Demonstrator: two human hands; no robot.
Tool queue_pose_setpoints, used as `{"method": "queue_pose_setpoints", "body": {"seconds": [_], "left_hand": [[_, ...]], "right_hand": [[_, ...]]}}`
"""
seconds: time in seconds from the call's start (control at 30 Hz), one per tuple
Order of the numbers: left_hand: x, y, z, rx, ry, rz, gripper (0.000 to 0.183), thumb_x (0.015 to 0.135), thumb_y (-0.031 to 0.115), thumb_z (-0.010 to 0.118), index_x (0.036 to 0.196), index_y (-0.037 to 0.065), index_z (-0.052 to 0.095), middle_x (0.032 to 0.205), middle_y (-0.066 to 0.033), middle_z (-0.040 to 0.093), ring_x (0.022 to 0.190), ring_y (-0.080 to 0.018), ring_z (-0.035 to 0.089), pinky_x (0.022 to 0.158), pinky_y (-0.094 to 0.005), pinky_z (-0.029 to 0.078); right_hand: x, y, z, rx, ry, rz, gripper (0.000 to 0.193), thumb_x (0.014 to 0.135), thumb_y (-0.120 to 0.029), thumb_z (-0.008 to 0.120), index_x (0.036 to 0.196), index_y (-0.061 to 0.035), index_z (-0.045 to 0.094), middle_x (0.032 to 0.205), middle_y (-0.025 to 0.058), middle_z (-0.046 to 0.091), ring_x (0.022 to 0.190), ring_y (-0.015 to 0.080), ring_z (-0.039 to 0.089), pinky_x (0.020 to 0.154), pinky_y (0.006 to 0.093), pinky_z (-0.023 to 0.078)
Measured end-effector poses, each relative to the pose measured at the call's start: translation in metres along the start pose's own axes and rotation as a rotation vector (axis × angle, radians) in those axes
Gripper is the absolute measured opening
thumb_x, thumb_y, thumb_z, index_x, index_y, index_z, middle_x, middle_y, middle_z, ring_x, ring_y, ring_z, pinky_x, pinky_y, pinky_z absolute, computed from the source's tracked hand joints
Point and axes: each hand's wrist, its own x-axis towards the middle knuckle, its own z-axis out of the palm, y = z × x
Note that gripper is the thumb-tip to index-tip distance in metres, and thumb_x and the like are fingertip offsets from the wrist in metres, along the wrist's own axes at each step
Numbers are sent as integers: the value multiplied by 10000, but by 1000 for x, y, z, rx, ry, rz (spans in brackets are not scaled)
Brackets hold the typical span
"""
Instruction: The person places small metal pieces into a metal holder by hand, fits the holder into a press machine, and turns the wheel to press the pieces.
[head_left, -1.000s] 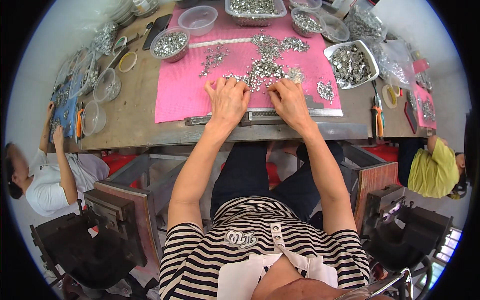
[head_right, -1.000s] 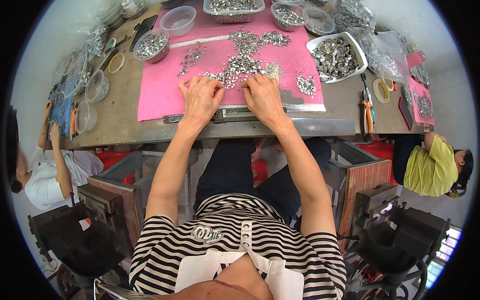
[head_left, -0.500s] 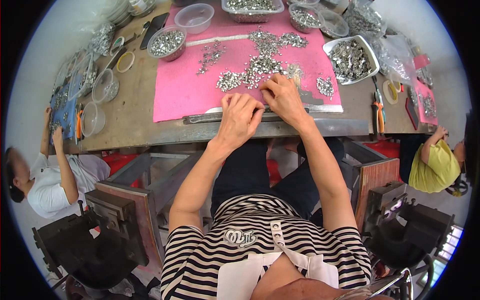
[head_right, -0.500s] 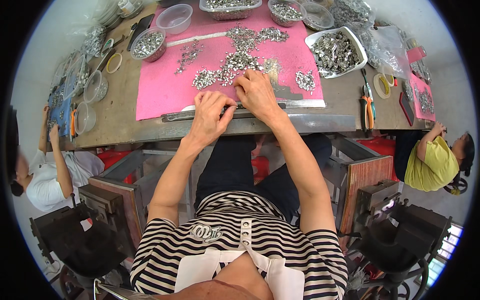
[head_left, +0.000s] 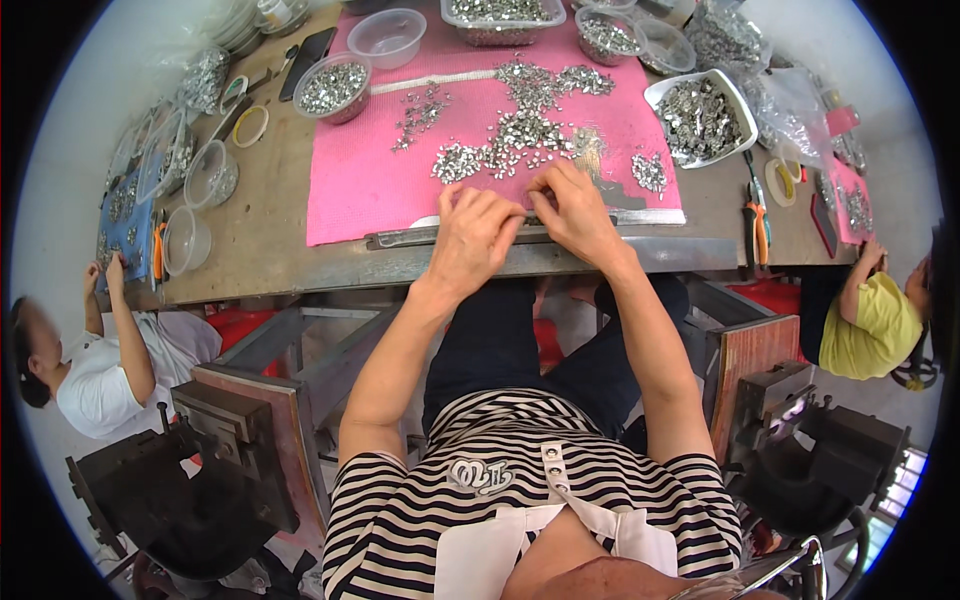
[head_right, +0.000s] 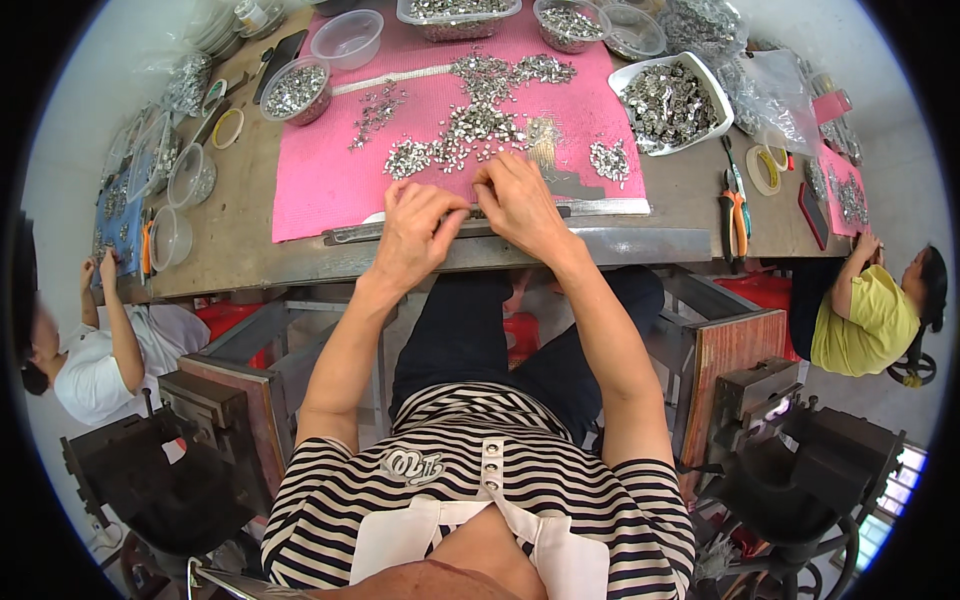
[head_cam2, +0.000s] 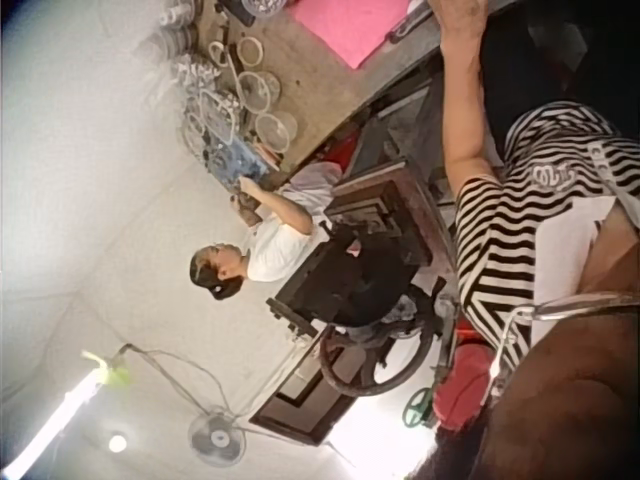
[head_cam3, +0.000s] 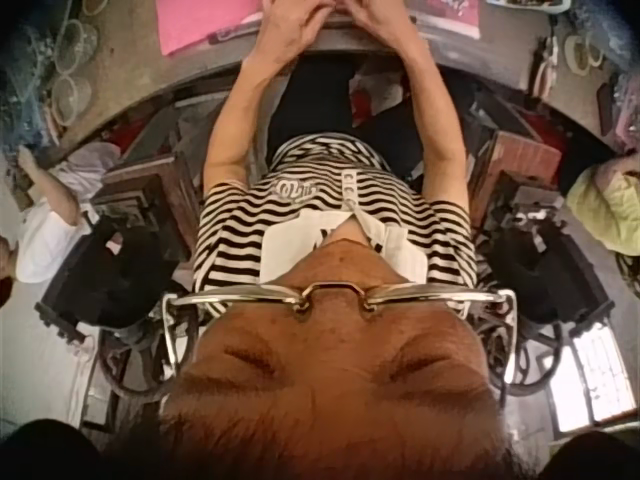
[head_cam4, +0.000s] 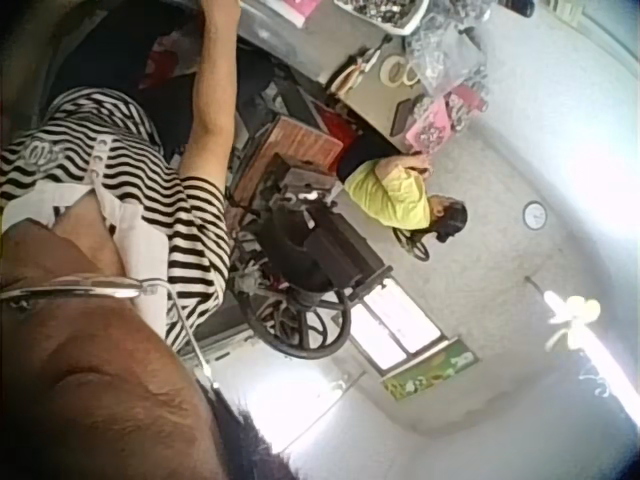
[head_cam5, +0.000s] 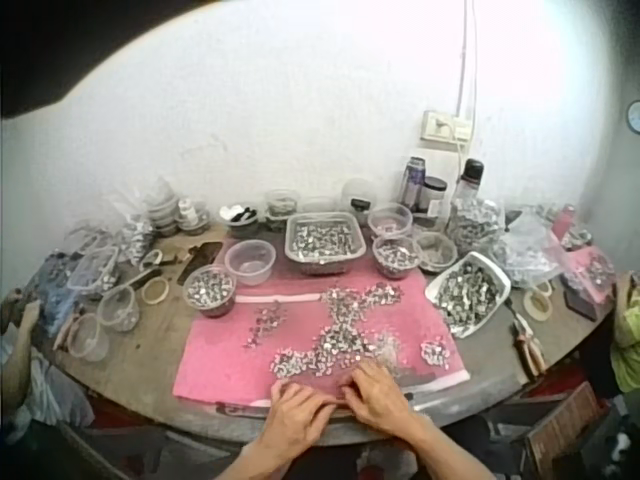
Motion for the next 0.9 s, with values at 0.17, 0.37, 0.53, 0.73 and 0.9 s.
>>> {"method": "queue_pose_setpoints", "body": {"seconds": [0.17,0.37,0.53,0.73,0.9], "left_hand": [[15,-22,-8,68,94,-118,68,899,143,704,962,116,712,891,-26,668,919,-224,609,1022,-487,330],[17,-28,-10,158,110,-187,64,897,159,709,951,127,724,906,-6,683,915,-222,598,1006,-483,322],[18,-35,-12,201,97,-208,61,892,167,714,940,131,727,887,-2,676,903,-225,587,989,-477,320],[28,-40,1,222,90,-147,100,891,209,726,963,146,754,851,-21,646,896,-220,590,1013,-464,315],[30,-44,3,222,63,-130,57,847,193,748,888,154,751,876,-24,637,964,-248,578,1011,-523,307]], "right_hand": [[-21,-13,-12,97,-61,51,112,834,-5,700,913,-25,624,896,84,603,852,270,589,792,380,436],[-28,-15,-9,19,-2,-90,151,805,-4,721,918,-42,629,890,70,589,831,262,571,768,383,411],[-23,-12,-14,53,-31,-91,115,835,-19,720,937,-43,672,905,68,632,840,267,586,793,385,427],[5,-1,10,-126,85,-54,114,861,-55,706,974,-65,701,862,79,610,849,270,603,791,399,432],[18,2,25,-220,92,-69,102,875,-69,691,976,-84,701,866,78,595,890,275,601,795,408,425]]}}
